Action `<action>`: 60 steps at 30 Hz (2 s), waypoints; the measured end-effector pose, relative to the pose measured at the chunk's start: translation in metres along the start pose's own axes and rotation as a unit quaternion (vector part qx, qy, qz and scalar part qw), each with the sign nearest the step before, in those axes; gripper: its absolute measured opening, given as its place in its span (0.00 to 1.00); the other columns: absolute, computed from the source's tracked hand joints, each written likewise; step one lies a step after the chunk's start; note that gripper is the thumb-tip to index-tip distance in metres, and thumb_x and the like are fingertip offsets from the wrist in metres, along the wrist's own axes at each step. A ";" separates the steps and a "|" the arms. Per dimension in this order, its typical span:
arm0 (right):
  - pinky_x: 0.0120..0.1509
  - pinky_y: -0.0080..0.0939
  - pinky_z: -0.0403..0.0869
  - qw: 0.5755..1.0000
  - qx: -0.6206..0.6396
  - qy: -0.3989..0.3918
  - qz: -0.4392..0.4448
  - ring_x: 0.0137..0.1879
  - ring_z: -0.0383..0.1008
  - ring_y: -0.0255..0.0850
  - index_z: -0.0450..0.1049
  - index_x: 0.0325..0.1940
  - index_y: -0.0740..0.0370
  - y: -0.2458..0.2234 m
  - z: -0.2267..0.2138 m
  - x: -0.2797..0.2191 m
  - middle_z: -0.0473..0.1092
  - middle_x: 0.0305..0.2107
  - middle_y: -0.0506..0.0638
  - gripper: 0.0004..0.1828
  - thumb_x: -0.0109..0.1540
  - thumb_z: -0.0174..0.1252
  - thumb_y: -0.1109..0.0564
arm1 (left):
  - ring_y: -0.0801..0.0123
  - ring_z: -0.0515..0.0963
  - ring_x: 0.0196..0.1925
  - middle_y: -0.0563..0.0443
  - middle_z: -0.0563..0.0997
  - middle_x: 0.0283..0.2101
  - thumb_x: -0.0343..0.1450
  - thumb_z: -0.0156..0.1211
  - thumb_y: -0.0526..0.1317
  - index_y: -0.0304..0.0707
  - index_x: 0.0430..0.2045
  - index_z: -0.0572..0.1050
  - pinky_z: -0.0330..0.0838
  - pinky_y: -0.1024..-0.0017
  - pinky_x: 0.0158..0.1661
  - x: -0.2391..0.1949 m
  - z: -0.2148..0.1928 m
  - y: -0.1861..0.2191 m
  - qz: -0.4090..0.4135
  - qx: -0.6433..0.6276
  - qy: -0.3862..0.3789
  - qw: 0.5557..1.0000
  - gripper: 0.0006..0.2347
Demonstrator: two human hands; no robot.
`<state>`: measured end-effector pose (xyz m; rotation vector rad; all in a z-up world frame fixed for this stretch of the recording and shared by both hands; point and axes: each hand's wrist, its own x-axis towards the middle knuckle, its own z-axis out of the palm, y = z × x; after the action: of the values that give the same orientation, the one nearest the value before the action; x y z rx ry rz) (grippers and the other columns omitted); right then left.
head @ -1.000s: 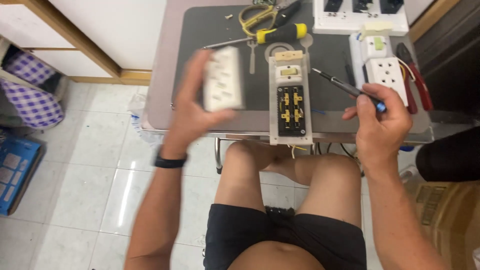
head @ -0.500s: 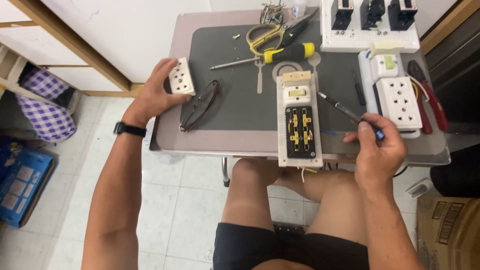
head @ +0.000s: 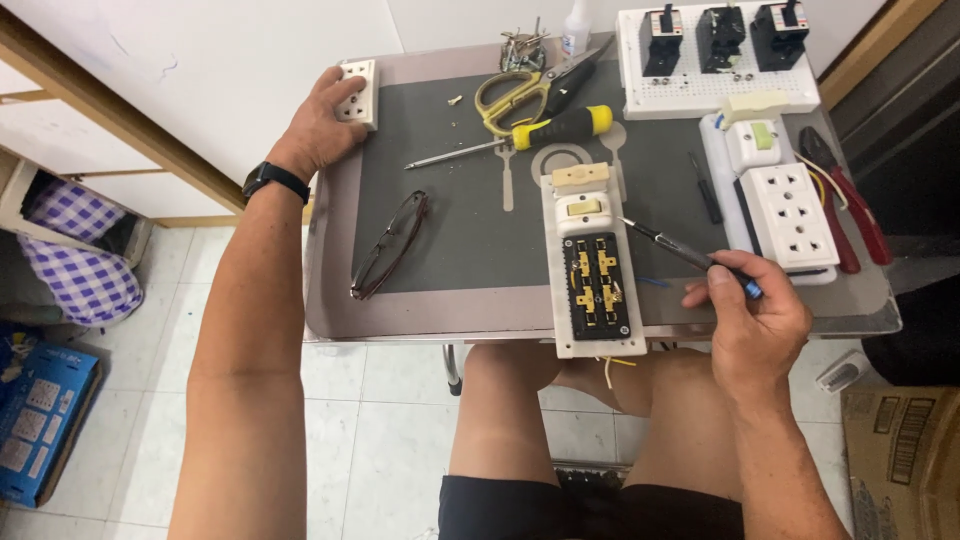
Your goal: The person uses a screwdriver to remove screws from a white electrical outlet, detaches the internal switch mechanism, and places it on the table. The person then reattaches the mechanism and tightens the screws to secure it back into the outlet casing.
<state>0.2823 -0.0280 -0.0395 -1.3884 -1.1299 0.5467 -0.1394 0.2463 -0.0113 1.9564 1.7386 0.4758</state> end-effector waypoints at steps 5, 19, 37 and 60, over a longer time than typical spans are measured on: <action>0.52 0.43 0.80 0.987 0.135 0.071 0.048 0.28 0.71 0.41 0.69 0.49 0.65 0.011 -0.010 -0.012 0.66 0.19 0.54 0.07 0.68 0.50 0.61 | 0.50 0.51 0.71 0.41 0.46 0.70 0.64 0.54 0.34 0.39 0.63 0.61 0.47 0.66 0.67 0.005 0.009 -0.024 0.052 -0.026 0.044 0.997 0.28; 0.45 0.43 0.78 0.975 0.168 0.119 0.082 0.21 0.65 0.38 0.66 0.48 0.57 0.015 -0.076 -0.054 0.56 0.15 0.47 0.05 0.69 0.48 0.62 | 0.60 0.75 0.51 0.37 0.68 0.64 0.74 0.55 0.23 0.30 0.63 0.62 0.71 0.67 0.54 -0.213 0.066 0.072 0.238 -0.127 0.336 0.903 0.21; 0.42 0.46 0.79 0.995 0.064 0.061 -0.037 0.25 0.70 0.52 0.64 0.52 0.68 -0.021 -0.102 -0.029 0.55 0.23 0.56 0.07 0.71 0.46 0.62 | 0.51 0.59 0.72 0.36 0.59 0.69 0.62 0.70 0.59 0.35 0.66 0.52 0.49 0.52 0.67 -0.206 0.140 0.154 0.346 -0.026 -0.013 0.938 0.44; 0.30 0.41 0.61 0.883 -0.152 -0.256 -0.364 0.24 0.62 0.37 0.71 0.42 0.68 -0.090 0.019 0.053 0.66 0.20 0.48 0.13 0.76 0.55 0.55 | 0.54 0.65 0.67 0.37 0.65 0.65 0.62 0.68 0.57 0.33 0.58 0.67 0.49 0.50 0.65 -0.207 0.144 0.151 0.328 -0.060 0.017 0.942 0.35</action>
<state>0.2612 0.0104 0.0566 -0.9643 -2.1157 0.1804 0.0360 0.0119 -0.0340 2.4158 0.9984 0.8178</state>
